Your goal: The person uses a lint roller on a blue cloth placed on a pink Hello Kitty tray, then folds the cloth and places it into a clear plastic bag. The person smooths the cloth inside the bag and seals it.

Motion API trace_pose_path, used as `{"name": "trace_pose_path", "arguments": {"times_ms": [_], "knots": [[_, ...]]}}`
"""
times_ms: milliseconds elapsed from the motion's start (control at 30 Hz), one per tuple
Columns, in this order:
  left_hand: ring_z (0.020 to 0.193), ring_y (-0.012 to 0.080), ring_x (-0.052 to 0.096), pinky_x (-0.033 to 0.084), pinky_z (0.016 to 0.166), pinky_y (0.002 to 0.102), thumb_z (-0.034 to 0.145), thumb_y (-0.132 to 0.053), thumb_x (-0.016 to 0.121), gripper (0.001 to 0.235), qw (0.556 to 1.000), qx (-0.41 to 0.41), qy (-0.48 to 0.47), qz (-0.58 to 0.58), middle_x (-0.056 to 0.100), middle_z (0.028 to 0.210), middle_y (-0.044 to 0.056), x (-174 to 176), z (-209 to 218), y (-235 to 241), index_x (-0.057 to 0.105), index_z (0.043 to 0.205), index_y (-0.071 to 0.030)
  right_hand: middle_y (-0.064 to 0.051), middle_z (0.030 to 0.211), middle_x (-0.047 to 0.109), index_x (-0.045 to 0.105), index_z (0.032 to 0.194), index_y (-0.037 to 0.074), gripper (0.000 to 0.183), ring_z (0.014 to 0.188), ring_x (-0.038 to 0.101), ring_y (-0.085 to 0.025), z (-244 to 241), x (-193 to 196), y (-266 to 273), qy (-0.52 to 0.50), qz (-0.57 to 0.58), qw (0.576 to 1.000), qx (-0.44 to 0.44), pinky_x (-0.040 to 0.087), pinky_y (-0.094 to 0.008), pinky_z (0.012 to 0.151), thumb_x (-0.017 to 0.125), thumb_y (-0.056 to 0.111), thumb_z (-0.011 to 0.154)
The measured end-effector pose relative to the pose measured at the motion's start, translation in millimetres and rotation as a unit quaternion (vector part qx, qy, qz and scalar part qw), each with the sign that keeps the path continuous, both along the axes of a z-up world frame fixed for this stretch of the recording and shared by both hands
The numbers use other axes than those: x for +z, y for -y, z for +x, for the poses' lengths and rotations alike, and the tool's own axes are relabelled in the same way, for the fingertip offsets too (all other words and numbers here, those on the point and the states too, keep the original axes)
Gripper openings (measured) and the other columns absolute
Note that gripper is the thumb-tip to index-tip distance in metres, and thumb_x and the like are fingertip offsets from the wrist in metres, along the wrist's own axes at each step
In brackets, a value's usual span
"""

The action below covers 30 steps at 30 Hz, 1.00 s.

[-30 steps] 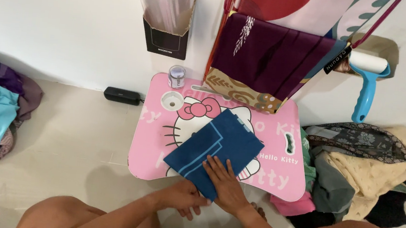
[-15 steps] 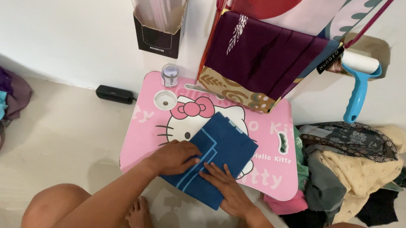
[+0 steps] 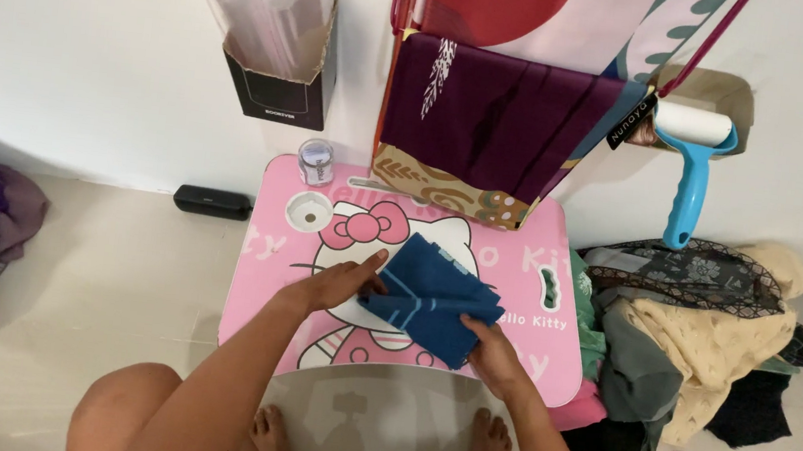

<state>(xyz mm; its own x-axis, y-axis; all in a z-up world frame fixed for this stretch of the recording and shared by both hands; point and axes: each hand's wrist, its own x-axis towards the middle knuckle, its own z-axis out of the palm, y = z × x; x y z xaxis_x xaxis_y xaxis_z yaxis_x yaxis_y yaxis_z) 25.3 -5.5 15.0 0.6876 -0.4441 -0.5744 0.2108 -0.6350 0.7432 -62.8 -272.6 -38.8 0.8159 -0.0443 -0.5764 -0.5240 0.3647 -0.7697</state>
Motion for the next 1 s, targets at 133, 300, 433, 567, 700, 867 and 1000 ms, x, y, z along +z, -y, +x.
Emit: {"name": "trace_pose_path", "arguments": {"times_ms": [133,300,433,567,700,867,1000], "knots": [[0.115,0.0295,0.064,0.056,0.093,0.039,0.090,-0.089,0.024,0.104,1.000,0.022,-0.006,0.005,0.069,0.118,0.020,-16.9,16.7,4.2,0.070,0.134,-0.007,-0.010,0.102,0.061,0.061,0.125,0.005,0.040,0.090,0.065,-0.023,4.8,11.9,0.4,0.002,0.024,1.000,-0.012,0.053,-0.036,0.081,0.068,0.034,0.098],[0.105,0.0341,0.068,0.057,0.083,0.043,0.088,-0.082,0.051,0.094,1.000,-0.012,0.025,0.000,0.070,0.101,0.022,-24.0,21.9,7.8,0.073,0.117,0.004,-0.005,0.077,0.054,0.063,0.103,0.008,0.034,0.060,0.056,-0.022,8.1,15.2,-2.5,0.011,-0.024,0.999,0.018,0.040,-0.033,0.052,0.065,0.041,0.100],[0.085,0.0267,0.067,0.054,0.075,0.035,0.087,-0.049,0.077,0.049,0.998,-0.029,0.051,0.001,0.064,0.078,0.007,-81.2,27.5,-1.7,0.073,0.096,-0.002,-0.011,0.097,0.055,0.054,0.124,0.002,0.055,0.088,0.060,-0.024,2.0,39.2,-11.8,-0.016,-0.089,0.995,0.041,0.046,-0.035,0.073,0.072,0.044,0.094],[0.080,0.0251,0.065,0.052,0.076,0.038,0.087,-0.032,0.079,0.029,0.995,-0.019,0.101,-0.016,0.065,0.080,0.007,-72.3,10.4,-11.5,0.067,0.084,-0.006,-0.010,0.119,0.072,0.066,0.131,0.006,0.059,0.107,0.067,-0.023,-18.3,-17.6,-4.3,0.131,-0.284,0.932,0.181,0.054,-0.036,0.092,0.085,0.031,0.080],[0.099,0.0216,0.075,0.056,0.093,0.035,0.081,-0.023,0.081,0.023,0.984,-0.046,0.171,-0.033,0.083,0.111,-0.001,-52.1,-12.2,-25.3,0.081,0.104,-0.019,-0.007,0.083,0.075,0.069,0.086,0.013,0.022,0.073,0.068,-0.018,-39.2,-15.4,-16.0,0.126,-0.368,0.889,0.240,0.051,-0.034,0.067,0.074,0.034,0.089],[0.097,0.0287,0.065,0.051,0.081,0.044,0.067,-0.011,0.085,0.028,0.892,-0.190,0.411,-0.008,0.072,0.104,0.005,-84.9,-32.9,-49.7,0.072,0.092,-0.013,-0.011,0.137,0.065,0.063,0.136,0.014,0.057,0.123,0.065,-0.032,-59.4,-58.6,-6.5,0.395,-0.434,0.748,0.310,0.052,-0.046,0.101,0.085,0.026,0.085],[0.134,0.0385,0.053,0.045,0.106,0.050,0.093,-0.008,0.068,0.024,0.789,-0.259,0.556,0.025,0.060,0.143,0.019,-102.8,-49.5,-51.9,0.069,0.116,-0.003,-0.020,0.154,0.046,0.052,0.143,0.007,0.071,0.137,0.050,-0.042,-68.6,-65.5,-13.4,0.498,-0.502,0.645,0.288,0.047,-0.059,0.105,0.089,0.030,0.086]]}}
